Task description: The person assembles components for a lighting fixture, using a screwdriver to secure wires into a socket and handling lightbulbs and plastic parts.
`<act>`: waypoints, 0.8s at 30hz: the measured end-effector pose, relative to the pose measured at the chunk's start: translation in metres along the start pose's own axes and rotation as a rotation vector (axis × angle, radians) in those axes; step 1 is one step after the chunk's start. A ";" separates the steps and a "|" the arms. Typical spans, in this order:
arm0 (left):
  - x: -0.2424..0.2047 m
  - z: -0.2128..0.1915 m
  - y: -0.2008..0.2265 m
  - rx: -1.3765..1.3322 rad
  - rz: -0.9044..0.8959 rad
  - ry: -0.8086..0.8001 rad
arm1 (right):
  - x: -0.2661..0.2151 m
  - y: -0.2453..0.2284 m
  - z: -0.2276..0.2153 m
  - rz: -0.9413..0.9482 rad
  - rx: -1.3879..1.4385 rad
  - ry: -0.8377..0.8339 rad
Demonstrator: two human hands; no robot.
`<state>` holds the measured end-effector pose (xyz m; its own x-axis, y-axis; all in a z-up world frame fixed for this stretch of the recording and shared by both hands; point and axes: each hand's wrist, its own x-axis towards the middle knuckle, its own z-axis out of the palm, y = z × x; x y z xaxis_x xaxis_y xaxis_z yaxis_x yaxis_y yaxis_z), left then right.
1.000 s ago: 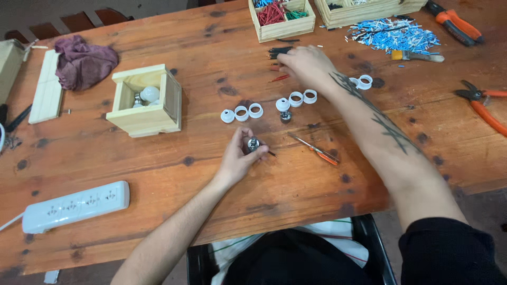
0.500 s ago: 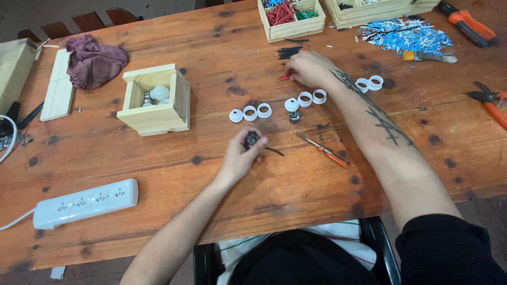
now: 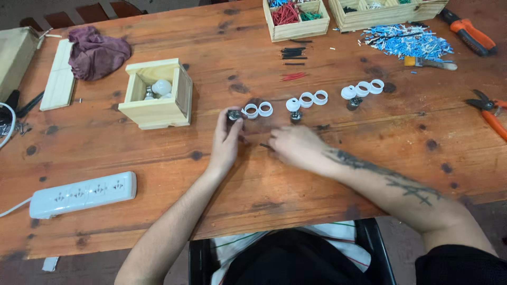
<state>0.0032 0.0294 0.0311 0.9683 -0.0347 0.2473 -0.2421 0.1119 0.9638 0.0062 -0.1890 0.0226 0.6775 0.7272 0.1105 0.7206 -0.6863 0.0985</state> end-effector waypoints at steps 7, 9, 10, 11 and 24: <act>0.004 -0.005 -0.015 0.284 0.116 0.036 | -0.010 -0.001 -0.007 -0.022 -0.049 0.156; 0.004 -0.008 -0.017 0.295 0.076 0.011 | -0.010 0.019 -0.040 0.101 0.035 -0.044; 0.003 -0.006 -0.014 0.294 0.074 0.010 | -0.002 0.048 -0.041 0.102 0.035 -0.046; 0.001 -0.005 -0.010 0.300 0.080 -0.007 | 0.006 0.077 -0.042 0.171 -0.064 -0.026; -0.005 0.009 0.001 0.421 0.066 -0.123 | 0.127 0.240 -0.002 0.490 0.011 -0.002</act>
<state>-0.0025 0.0204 0.0316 0.9416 -0.1615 0.2954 -0.3317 -0.2951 0.8960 0.2651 -0.2612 0.0626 0.9378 0.3182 0.1388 0.3180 -0.9478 0.0245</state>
